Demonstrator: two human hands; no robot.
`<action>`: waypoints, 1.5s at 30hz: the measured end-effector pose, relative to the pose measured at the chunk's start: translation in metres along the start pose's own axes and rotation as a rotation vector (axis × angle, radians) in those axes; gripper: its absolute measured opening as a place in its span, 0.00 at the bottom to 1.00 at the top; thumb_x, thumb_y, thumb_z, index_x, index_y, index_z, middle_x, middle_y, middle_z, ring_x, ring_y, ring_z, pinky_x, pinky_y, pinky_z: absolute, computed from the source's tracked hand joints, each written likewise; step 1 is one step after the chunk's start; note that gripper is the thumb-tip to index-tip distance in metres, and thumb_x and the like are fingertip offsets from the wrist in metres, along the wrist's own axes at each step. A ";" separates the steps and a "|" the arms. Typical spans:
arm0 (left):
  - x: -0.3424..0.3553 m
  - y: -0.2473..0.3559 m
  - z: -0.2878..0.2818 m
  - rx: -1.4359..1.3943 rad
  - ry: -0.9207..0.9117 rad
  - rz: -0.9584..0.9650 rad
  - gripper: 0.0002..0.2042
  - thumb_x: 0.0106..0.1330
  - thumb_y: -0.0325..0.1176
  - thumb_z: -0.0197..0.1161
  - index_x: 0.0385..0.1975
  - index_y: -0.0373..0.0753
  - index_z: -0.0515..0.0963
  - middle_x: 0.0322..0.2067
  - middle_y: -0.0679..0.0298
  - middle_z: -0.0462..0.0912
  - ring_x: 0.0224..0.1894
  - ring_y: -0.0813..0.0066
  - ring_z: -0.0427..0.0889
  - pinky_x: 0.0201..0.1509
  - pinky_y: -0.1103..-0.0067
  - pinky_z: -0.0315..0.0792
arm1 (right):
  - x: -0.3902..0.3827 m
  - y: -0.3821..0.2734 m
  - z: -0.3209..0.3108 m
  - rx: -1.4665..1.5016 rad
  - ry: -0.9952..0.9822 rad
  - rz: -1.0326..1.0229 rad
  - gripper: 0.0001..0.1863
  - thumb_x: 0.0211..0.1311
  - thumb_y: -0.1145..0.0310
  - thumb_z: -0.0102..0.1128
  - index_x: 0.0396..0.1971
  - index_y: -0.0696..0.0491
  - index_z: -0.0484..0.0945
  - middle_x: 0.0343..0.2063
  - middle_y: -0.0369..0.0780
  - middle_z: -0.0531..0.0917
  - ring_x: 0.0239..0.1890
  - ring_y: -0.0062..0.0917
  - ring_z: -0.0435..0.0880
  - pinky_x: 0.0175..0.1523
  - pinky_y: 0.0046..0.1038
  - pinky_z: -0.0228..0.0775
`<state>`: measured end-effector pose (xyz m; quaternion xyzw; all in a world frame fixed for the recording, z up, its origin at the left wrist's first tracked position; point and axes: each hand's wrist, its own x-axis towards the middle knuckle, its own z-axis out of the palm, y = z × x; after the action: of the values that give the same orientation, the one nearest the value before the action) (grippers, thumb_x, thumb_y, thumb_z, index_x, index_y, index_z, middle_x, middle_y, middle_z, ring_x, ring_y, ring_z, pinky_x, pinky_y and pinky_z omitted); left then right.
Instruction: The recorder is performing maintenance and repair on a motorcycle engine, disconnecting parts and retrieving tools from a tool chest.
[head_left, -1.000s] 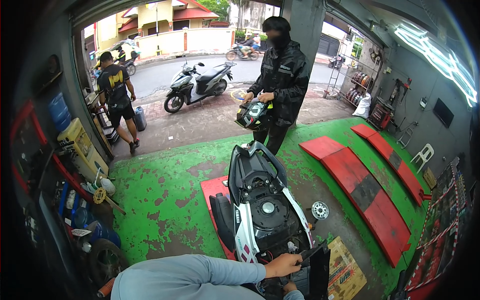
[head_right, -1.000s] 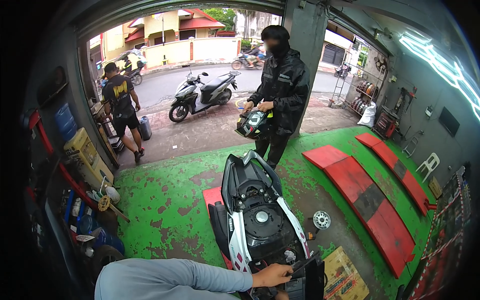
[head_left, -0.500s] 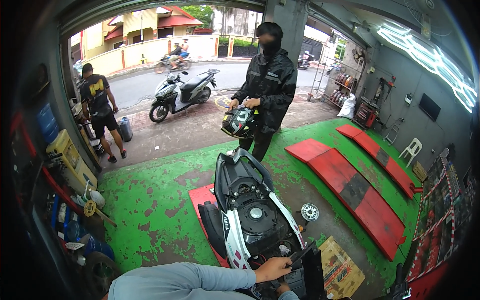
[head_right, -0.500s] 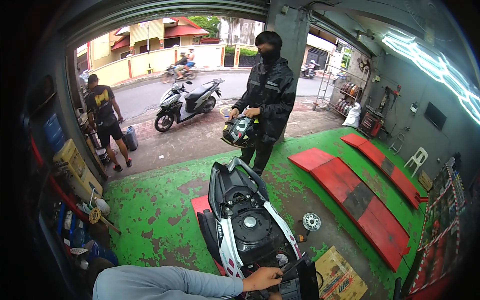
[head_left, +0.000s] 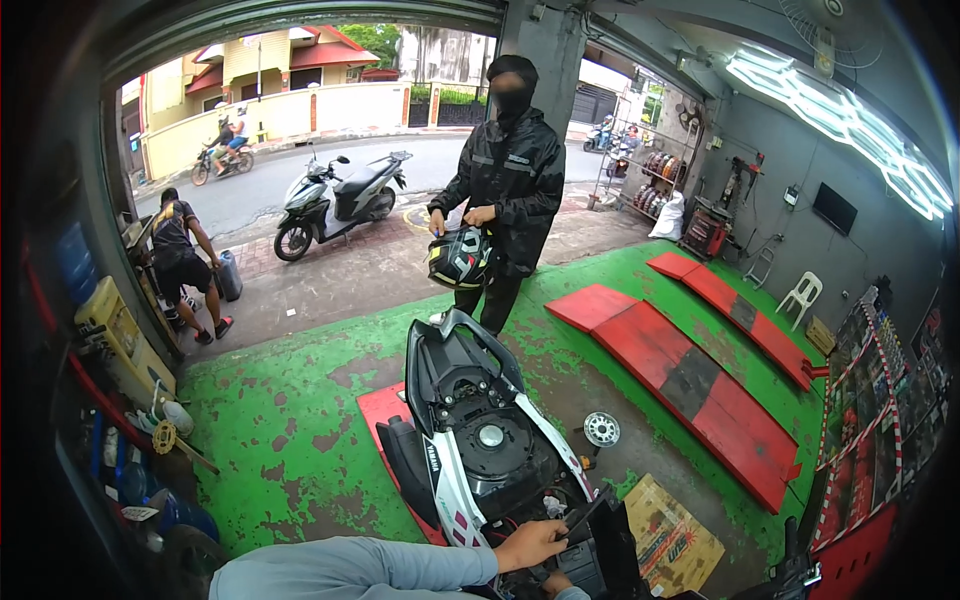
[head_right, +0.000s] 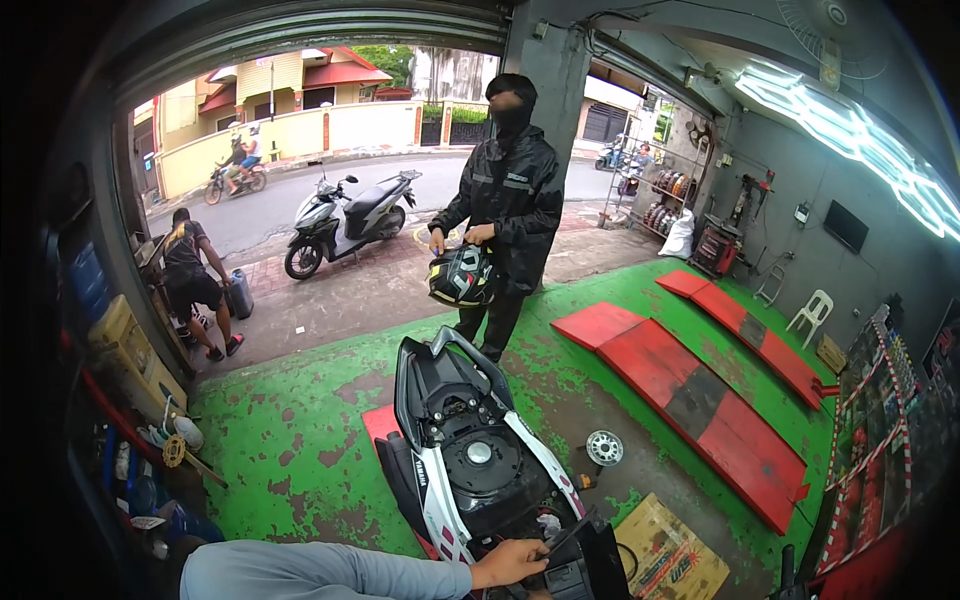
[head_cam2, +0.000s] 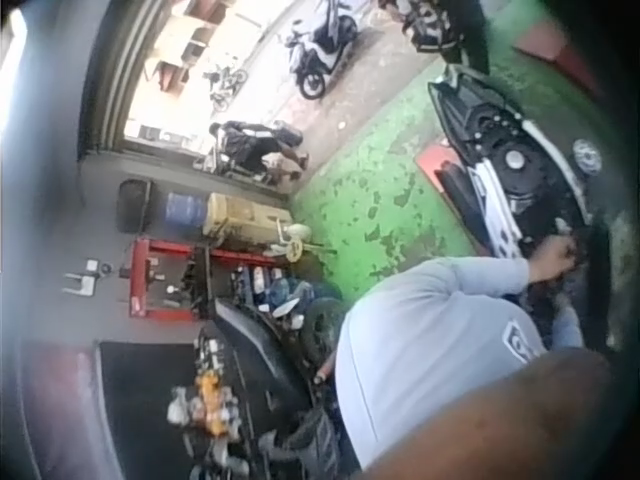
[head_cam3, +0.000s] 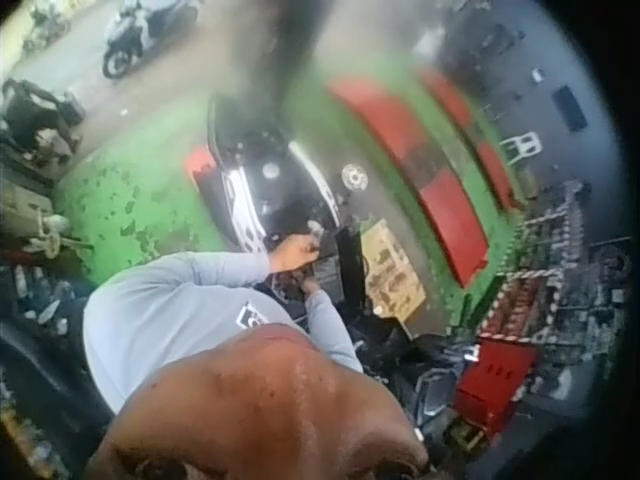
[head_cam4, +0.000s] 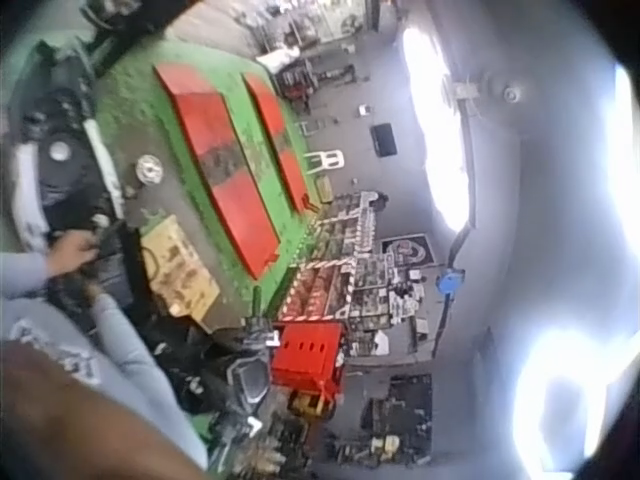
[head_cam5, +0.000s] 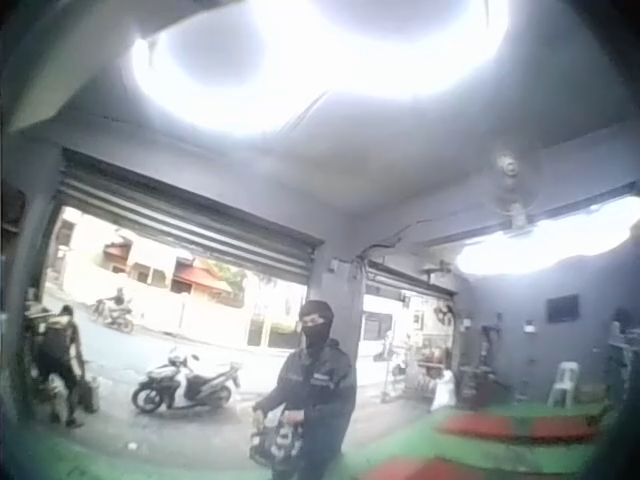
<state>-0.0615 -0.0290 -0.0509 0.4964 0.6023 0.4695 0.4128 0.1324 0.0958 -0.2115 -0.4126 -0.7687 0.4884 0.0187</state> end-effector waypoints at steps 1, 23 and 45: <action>-0.001 0.001 0.000 -0.001 0.014 0.008 0.15 0.64 0.36 0.66 0.46 0.34 0.80 0.22 0.56 0.78 0.24 0.65 0.78 0.32 0.69 0.70 | 0.000 0.000 0.002 -0.006 0.002 -0.006 0.18 0.61 0.69 0.58 0.50 0.60 0.81 0.46 0.51 0.86 0.50 0.41 0.85 0.52 0.35 0.75; -0.017 -0.015 0.020 0.103 -0.031 0.121 0.16 0.65 0.35 0.65 0.48 0.32 0.80 0.23 0.56 0.79 0.26 0.62 0.80 0.34 0.69 0.72 | 0.002 0.006 -0.004 -0.182 0.039 -0.138 0.18 0.63 0.66 0.58 0.49 0.59 0.81 0.47 0.51 0.86 0.51 0.39 0.85 0.52 0.35 0.75; -0.015 -0.009 0.014 0.048 -0.097 0.041 0.16 0.68 0.38 0.64 0.48 0.34 0.79 0.22 0.59 0.77 0.24 0.68 0.76 0.31 0.72 0.69 | 0.010 0.006 0.020 -0.323 0.037 -0.264 0.18 0.64 0.63 0.59 0.49 0.58 0.82 0.47 0.51 0.86 0.51 0.37 0.85 0.52 0.34 0.75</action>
<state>-0.0478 -0.0422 -0.0626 0.5405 0.5823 0.4389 0.4197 0.1211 0.0885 -0.2303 -0.3149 -0.8838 0.3447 0.0301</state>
